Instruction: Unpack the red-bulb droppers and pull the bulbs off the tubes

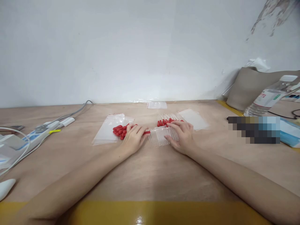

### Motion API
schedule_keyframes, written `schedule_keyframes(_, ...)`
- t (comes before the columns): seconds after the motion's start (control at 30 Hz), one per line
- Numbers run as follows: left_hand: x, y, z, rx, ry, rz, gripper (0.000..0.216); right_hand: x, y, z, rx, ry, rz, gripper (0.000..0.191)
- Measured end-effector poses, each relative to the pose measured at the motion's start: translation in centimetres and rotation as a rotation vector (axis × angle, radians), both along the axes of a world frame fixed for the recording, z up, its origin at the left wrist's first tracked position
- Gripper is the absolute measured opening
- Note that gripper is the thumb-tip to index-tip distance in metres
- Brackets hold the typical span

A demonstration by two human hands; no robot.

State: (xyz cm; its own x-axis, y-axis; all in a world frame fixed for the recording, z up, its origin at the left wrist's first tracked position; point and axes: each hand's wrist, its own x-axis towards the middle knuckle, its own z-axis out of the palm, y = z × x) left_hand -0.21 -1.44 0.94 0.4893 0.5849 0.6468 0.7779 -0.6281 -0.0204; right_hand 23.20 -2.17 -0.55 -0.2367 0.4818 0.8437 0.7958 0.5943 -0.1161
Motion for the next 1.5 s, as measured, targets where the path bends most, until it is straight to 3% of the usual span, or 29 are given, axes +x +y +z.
schedule_keyframes(0.13, -0.1, -0.9, -1.2, 0.065, -0.032, -0.074, 0.015, -1.0, -0.5, 0.2, -0.005, -0.119, 0.116, 0.019)
schedule_keyframes(0.5, 1.0, -1.0, -0.4, -0.082, 0.083, -0.217, 0.015, -2.6, 0.2, -0.7, 0.017, -0.280, 0.221, 0.018)
schedule_keyframes(0.73, 0.8, -1.3, -0.1, -0.022, 0.224, -0.225, 0.021, -2.2, 0.0, -0.6, -0.002, -0.314, 0.427, 0.023)
schedule_keyframes(1.0, 0.7, -2.4, 0.5, 0.046, 0.293, -0.246, 0.026, -1.8, -1.0, 0.2, 0.257, -0.431, 0.432, 0.013)
schedule_keyframes(1.27, 0.5, -3.1, 0.7, -0.093, 0.266, -0.305, 0.029, -1.2, -1.4, 0.7, 0.420, -0.525, 0.487, 0.017)
schedule_keyframes(1.4, -0.3, -2.9, 1.2, -0.099, 0.234, -0.251, 0.029, 0.0, -1.4, 0.6, 0.376, -0.468, 0.464, 0.025)
schedule_keyframes(1.5, -2.0, -1.3, 2.5, -0.127, 0.104, -0.009, 0.035, 1.2, -0.6, 0.2, 0.279, -0.280, 0.328, 0.027)
